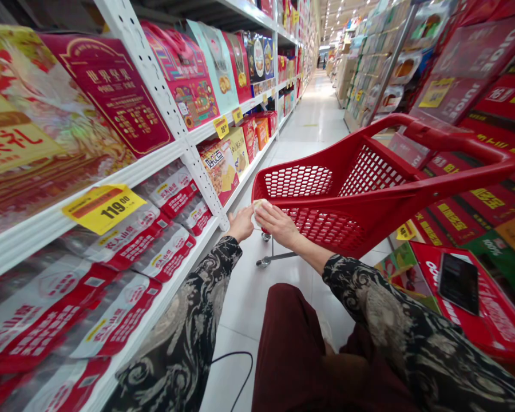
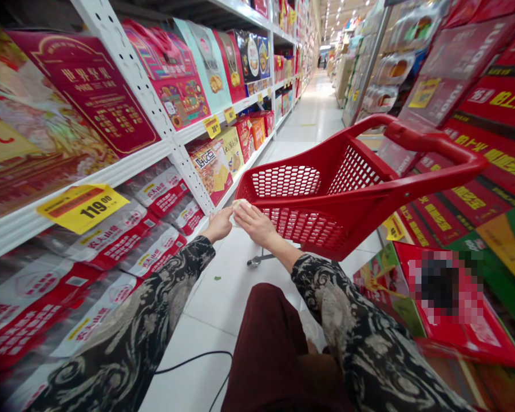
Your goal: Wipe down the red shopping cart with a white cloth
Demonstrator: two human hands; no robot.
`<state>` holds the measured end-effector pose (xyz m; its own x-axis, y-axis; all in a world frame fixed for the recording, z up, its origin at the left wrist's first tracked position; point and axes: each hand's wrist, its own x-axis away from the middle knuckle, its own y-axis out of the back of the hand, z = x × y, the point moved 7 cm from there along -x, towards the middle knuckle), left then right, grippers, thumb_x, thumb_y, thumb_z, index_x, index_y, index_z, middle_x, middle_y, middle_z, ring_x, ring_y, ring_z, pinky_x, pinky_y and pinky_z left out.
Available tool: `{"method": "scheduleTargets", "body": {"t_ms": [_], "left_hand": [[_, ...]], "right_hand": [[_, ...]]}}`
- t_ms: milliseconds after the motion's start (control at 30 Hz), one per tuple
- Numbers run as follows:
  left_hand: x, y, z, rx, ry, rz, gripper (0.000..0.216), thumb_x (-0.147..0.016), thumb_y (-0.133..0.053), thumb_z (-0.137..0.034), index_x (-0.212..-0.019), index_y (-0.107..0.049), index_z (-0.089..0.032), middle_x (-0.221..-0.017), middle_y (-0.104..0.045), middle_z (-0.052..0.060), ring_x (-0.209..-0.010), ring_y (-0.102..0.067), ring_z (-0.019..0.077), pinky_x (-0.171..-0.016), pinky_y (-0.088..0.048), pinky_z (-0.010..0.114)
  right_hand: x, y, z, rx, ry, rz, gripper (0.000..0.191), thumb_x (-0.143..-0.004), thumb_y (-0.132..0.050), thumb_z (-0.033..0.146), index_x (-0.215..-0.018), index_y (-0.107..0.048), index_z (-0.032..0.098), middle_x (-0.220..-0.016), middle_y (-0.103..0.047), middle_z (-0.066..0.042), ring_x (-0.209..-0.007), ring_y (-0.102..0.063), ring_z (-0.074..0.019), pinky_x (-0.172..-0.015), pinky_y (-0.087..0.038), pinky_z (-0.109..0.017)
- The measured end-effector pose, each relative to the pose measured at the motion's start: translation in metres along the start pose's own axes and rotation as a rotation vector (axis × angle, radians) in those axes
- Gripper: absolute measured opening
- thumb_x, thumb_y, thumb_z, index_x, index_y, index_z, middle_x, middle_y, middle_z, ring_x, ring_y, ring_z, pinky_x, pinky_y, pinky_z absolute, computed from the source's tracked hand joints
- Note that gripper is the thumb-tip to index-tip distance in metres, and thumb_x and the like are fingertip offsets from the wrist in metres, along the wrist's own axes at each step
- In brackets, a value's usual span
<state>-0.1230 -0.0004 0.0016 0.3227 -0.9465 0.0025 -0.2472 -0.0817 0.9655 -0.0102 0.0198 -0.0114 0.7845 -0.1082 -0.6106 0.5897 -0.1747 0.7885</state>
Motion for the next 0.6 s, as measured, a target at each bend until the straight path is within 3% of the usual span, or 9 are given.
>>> {"method": "scheduleTargets", "body": {"t_ms": [133, 367, 467, 600], "left_hand": [[-0.002, 0.003, 0.003, -0.004, 0.02, 0.005, 0.07, -0.07, -0.034, -0.004, -0.135, -0.038, -0.03, -0.142, -0.04, -0.001, -0.13, -0.037, 0.0214, -0.109, -0.021, 0.058], [0.002, 0.003, 0.0, -0.032, 0.003, 0.002, 0.071, -0.07, -0.034, -0.003, -0.134, -0.038, -0.032, -0.144, -0.038, -0.002, -0.13, -0.036, 0.0224, -0.107, -0.018, 0.063], [0.004, 0.007, -0.007, -0.076, -0.033, -0.019, 0.066, -0.071, -0.035, -0.003, -0.132, -0.041, -0.029, -0.142, -0.041, 0.002, -0.128, -0.039, 0.0232, -0.106, -0.015, 0.066], [0.006, 0.015, -0.025, -0.18, -0.083, -0.091, 0.057, -0.074, -0.034, -0.006, -0.126, -0.046, -0.025, -0.131, -0.054, 0.007, -0.125, -0.042, 0.0236, -0.107, -0.008, 0.066]], "right_hand": [[-0.009, -0.013, -0.004, 0.011, -0.02, 0.05, 0.033, -0.092, -0.039, 0.012, -0.121, -0.055, 0.013, -0.133, -0.051, -0.01, -0.133, -0.033, -0.0237, -0.108, -0.032, -0.046], [0.042, -0.045, 0.008, 0.026, -0.05, 0.239, 0.026, -0.086, -0.048, 0.01, -0.108, -0.062, 0.013, -0.124, -0.058, -0.013, -0.126, -0.044, -0.0254, -0.101, -0.041, -0.045], [0.043, -0.03, 0.009, 0.033, -0.037, 0.195, 0.027, -0.088, -0.046, 0.011, -0.108, -0.063, 0.014, -0.123, -0.059, -0.011, -0.125, -0.045, -0.0253, -0.1, -0.042, -0.044], [0.018, 0.011, -0.009, 0.027, -0.082, -0.022, 0.035, -0.091, -0.039, 0.011, -0.122, -0.055, 0.019, -0.132, -0.052, -0.008, -0.133, -0.032, -0.0225, -0.107, -0.033, -0.045]]}}
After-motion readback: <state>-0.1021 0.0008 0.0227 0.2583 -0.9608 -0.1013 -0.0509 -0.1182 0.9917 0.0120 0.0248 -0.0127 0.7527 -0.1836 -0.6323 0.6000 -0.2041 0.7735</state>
